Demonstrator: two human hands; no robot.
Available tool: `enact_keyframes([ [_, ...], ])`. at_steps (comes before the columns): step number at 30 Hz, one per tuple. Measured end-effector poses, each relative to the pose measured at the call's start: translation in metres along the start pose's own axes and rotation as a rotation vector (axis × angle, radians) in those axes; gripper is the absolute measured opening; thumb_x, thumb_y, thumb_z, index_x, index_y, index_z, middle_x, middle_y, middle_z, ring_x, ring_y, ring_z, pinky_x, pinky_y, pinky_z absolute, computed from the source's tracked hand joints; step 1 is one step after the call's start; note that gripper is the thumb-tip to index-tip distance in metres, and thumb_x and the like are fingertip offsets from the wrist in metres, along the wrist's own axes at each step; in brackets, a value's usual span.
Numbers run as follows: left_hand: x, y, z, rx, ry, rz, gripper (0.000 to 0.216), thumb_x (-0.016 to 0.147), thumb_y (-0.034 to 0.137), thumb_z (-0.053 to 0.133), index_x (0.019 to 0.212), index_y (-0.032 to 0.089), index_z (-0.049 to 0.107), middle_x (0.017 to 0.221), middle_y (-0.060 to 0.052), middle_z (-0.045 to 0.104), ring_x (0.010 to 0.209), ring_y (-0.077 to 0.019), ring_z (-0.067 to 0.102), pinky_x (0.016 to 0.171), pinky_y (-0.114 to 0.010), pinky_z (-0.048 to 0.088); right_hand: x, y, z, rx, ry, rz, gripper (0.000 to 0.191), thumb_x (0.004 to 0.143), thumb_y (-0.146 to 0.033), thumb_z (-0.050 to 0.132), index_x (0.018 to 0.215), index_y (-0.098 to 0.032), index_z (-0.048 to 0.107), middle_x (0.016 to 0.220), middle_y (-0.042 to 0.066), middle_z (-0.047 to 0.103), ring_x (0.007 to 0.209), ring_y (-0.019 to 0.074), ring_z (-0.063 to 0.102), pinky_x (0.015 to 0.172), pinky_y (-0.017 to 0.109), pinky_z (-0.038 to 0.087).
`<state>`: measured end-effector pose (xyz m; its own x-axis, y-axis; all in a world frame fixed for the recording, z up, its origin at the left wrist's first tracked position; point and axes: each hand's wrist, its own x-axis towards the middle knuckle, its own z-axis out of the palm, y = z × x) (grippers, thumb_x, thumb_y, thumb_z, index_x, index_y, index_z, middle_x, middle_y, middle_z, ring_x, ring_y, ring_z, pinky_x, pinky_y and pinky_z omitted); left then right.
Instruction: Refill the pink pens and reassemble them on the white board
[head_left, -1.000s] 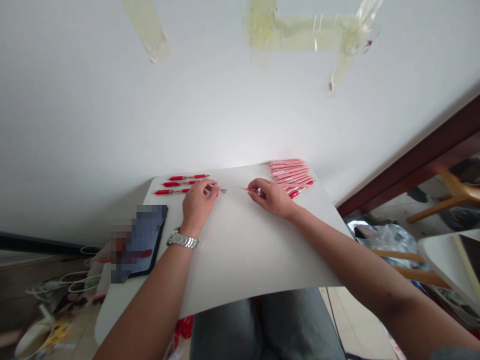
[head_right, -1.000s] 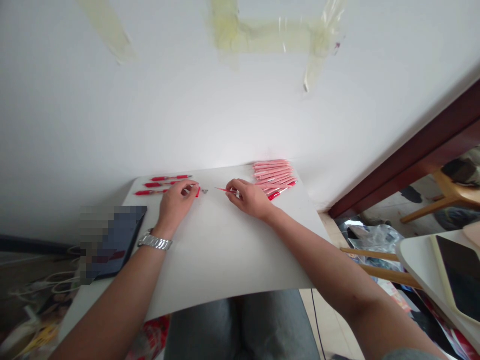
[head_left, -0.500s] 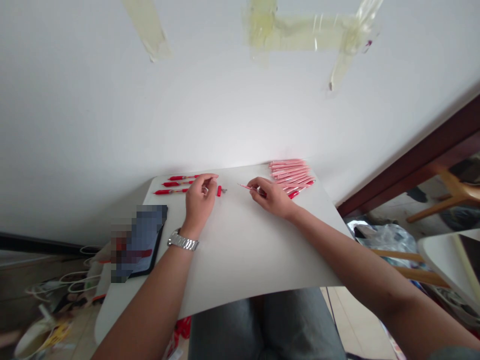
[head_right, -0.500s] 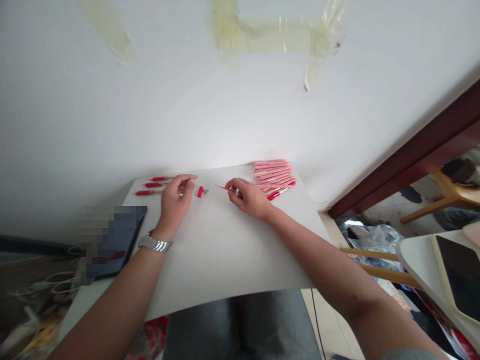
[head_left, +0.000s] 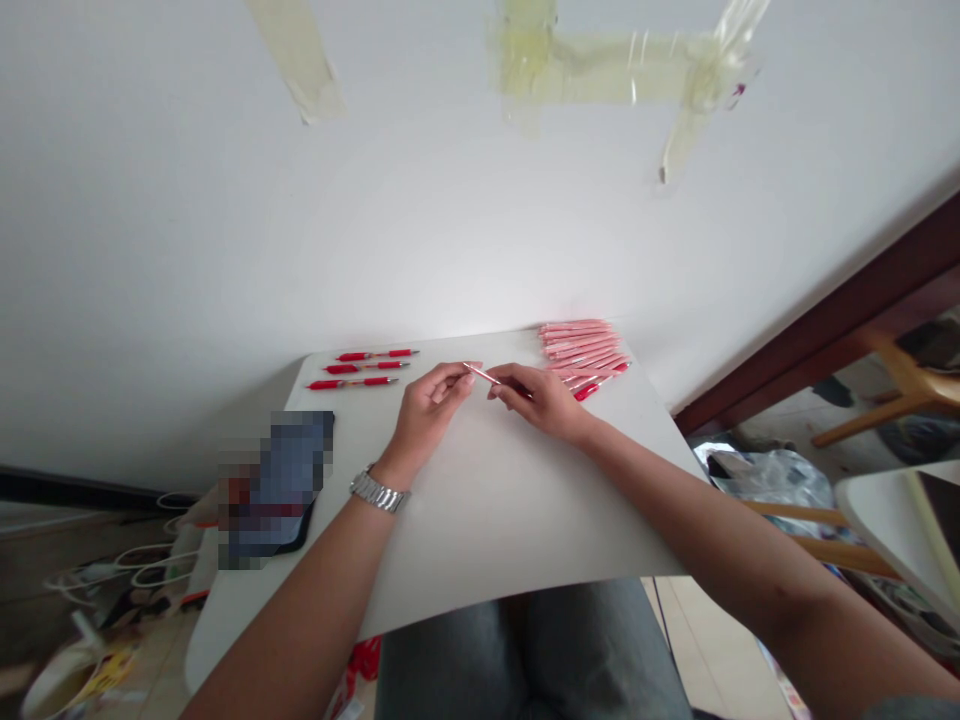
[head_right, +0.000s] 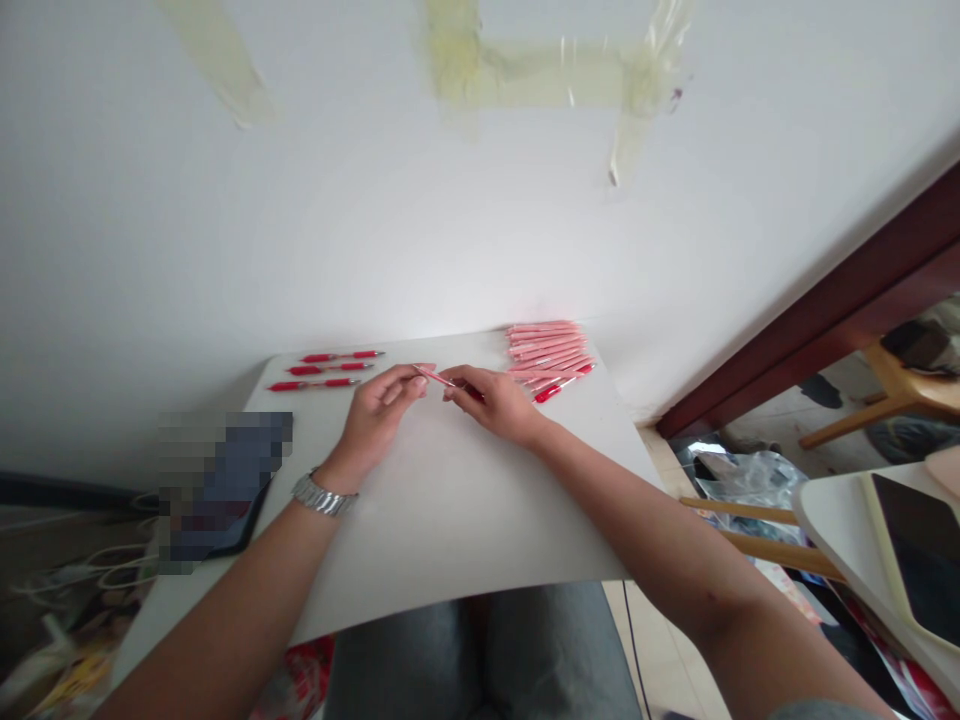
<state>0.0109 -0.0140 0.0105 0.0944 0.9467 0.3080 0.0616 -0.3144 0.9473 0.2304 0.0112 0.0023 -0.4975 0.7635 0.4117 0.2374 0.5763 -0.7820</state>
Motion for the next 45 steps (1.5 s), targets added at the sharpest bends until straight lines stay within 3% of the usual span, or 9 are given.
enact_keyframes([
  [7,-0.002,-0.004,0.004,-0.046,0.009,-0.004,0.037,0.097,0.05,0.075,0.115,0.019,0.08,0.104,-0.009,0.077,0.109,-0.0237,0.071,0.103,-0.036,0.052,-0.002,-0.004,0.001,0.071,-0.043,0.053,0.03,0.108,-0.043,0.057,0.121,-0.02,0.07,0.105,0.006,0.08,0.072,0.0117,0.065,0.069,0.025,0.049],
  [10,-0.001,-0.006,0.004,-0.042,0.033,-0.003,0.037,0.096,0.051,0.075,0.114,0.019,0.081,0.104,-0.009,0.077,0.101,-0.0217,0.07,0.095,-0.034,0.054,-0.002,-0.01,0.001,0.096,-0.064,0.094,0.035,0.108,-0.048,0.055,0.124,-0.02,0.069,0.106,0.006,0.08,0.071,0.0119,0.064,0.067,0.025,0.049],
  [13,0.001,-0.008,0.004,-0.084,0.061,-0.005,0.035,0.095,0.051,0.076,0.111,0.021,0.082,0.102,-0.007,0.075,0.093,-0.0188,0.067,0.088,-0.032,0.054,-0.002,-0.015,0.0,0.087,-0.086,0.137,0.04,0.109,-0.052,0.05,0.12,-0.019,0.069,0.095,0.004,0.078,0.066,0.0112,0.059,0.064,0.024,0.045],
  [18,0.001,-0.009,0.004,-0.153,0.043,-0.025,0.035,0.096,0.049,0.076,0.115,0.02,0.081,0.096,-0.006,0.073,0.093,-0.0189,0.067,0.093,-0.034,0.054,-0.002,-0.014,-0.002,0.042,-0.105,0.15,0.055,0.111,-0.06,0.042,0.092,-0.018,0.071,0.073,0.0,0.065,0.062,0.0109,0.051,0.065,0.026,0.042],
  [23,-0.001,-0.007,0.004,-0.149,-0.004,-0.054,0.045,0.099,0.05,0.072,0.131,0.02,0.076,0.094,-0.005,0.071,0.096,-0.0192,0.067,0.1,-0.036,0.051,-0.002,-0.011,-0.001,0.146,-0.143,0.181,0.056,0.11,-0.064,0.04,0.111,-0.017,0.072,0.079,0.001,0.068,0.064,0.0114,0.052,0.065,0.026,0.044],
  [26,-0.001,-0.005,0.006,-0.168,-0.013,-0.033,0.04,0.098,0.052,0.072,0.12,0.019,0.079,0.095,-0.006,0.07,0.094,-0.0192,0.067,0.097,-0.035,0.053,-0.001,-0.011,-0.002,0.15,-0.154,0.156,0.053,0.109,-0.062,0.043,0.105,-0.017,0.071,0.079,0.001,0.068,0.064,0.0113,0.052,0.064,0.025,0.044],
  [29,0.0,-0.004,0.008,-0.177,-0.009,-0.008,0.034,0.098,0.051,0.073,0.107,0.019,0.08,0.097,-0.007,0.071,0.093,-0.0191,0.066,0.093,-0.034,0.054,-0.001,-0.009,-0.004,0.115,-0.135,0.12,0.048,0.11,-0.058,0.046,0.098,-0.018,0.069,0.078,0.001,0.068,0.065,0.0113,0.055,0.065,0.025,0.044],
  [33,0.0,-0.003,0.009,-0.161,0.029,-0.016,0.034,0.097,0.051,0.074,0.104,0.018,0.081,0.097,-0.008,0.073,0.091,-0.0189,0.065,0.091,-0.034,0.056,0.0,-0.006,-0.002,0.065,-0.107,0.11,0.044,0.11,-0.056,0.048,0.1,-0.019,0.069,0.078,0.001,0.068,0.067,0.0119,0.059,0.066,0.025,0.047],
  [45,-0.001,-0.007,0.011,-0.096,0.148,-0.049,0.04,0.094,0.053,0.077,0.11,0.018,0.083,0.098,-0.008,0.079,0.092,-0.0197,0.072,0.092,-0.035,0.059,0.0,-0.001,0.005,-0.099,0.049,0.071,0.037,0.105,-0.053,0.059,0.111,-0.018,0.071,0.084,0.003,0.073,0.07,0.0133,0.06,0.067,0.025,0.045],
])
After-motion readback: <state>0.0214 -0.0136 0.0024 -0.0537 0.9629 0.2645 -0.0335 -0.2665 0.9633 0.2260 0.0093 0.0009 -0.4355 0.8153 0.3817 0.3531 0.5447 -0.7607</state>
